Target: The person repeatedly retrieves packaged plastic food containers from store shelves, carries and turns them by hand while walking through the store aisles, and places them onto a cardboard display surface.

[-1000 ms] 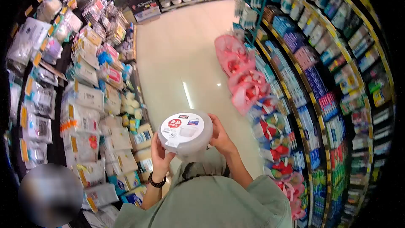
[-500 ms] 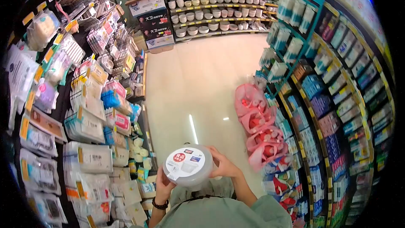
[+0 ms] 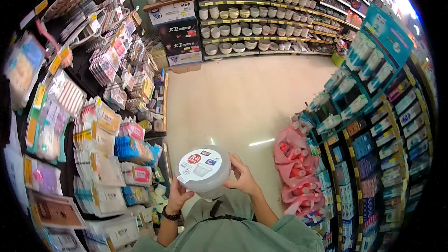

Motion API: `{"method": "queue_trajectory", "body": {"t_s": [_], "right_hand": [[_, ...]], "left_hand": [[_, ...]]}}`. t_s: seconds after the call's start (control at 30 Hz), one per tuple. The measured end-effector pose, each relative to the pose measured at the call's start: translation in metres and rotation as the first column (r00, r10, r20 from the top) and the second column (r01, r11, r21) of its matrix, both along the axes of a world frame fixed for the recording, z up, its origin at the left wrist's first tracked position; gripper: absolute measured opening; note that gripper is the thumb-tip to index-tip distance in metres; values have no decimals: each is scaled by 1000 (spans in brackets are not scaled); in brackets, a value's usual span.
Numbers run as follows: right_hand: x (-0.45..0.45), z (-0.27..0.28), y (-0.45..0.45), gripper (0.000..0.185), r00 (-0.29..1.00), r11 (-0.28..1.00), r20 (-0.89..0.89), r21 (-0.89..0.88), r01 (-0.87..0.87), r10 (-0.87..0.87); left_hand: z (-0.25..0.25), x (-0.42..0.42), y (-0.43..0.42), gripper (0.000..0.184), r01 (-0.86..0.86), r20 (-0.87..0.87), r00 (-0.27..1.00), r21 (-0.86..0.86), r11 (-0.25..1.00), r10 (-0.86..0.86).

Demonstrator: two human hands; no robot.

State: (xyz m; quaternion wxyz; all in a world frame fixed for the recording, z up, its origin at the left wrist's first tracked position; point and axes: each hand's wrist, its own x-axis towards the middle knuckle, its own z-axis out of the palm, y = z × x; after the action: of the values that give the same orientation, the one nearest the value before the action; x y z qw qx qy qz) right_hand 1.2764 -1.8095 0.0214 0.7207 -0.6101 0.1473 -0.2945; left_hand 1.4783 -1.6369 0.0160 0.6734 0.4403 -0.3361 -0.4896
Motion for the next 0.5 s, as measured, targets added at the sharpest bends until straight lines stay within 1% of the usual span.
{"method": "queue_trajectory", "body": {"t_s": [0.13, 0.23, 0.37, 0.43, 0.5], "right_hand": [[47, -32, -54, 103, 1000, 1000, -24, -9, 19, -19], [87, -50, -107, 101, 999, 997, -40, 72, -1, 3], [148, -59, -201, 96, 998, 995, -70, 102, -5, 12], [180, -57, -254, 94, 996, 988, -84, 152, -8, 21], [215, -52, -304, 93, 999, 988, -49, 151, 8, -1]], "left_hand": [[-11, 47, -66, 113, -22, 134, 991, 55, 998, 15], [-33, 85, -118, 114, -42, 179, 984, 95, 995, 24], [-51, 143, -209, 112, -62, 118, 992, 163, 985, 43], [-45, 173, -260, 111, -82, 84, 994, 214, 973, 65], [-26, 203, -314, 108, -121, 108, 989, 181, 976, 102]]}}
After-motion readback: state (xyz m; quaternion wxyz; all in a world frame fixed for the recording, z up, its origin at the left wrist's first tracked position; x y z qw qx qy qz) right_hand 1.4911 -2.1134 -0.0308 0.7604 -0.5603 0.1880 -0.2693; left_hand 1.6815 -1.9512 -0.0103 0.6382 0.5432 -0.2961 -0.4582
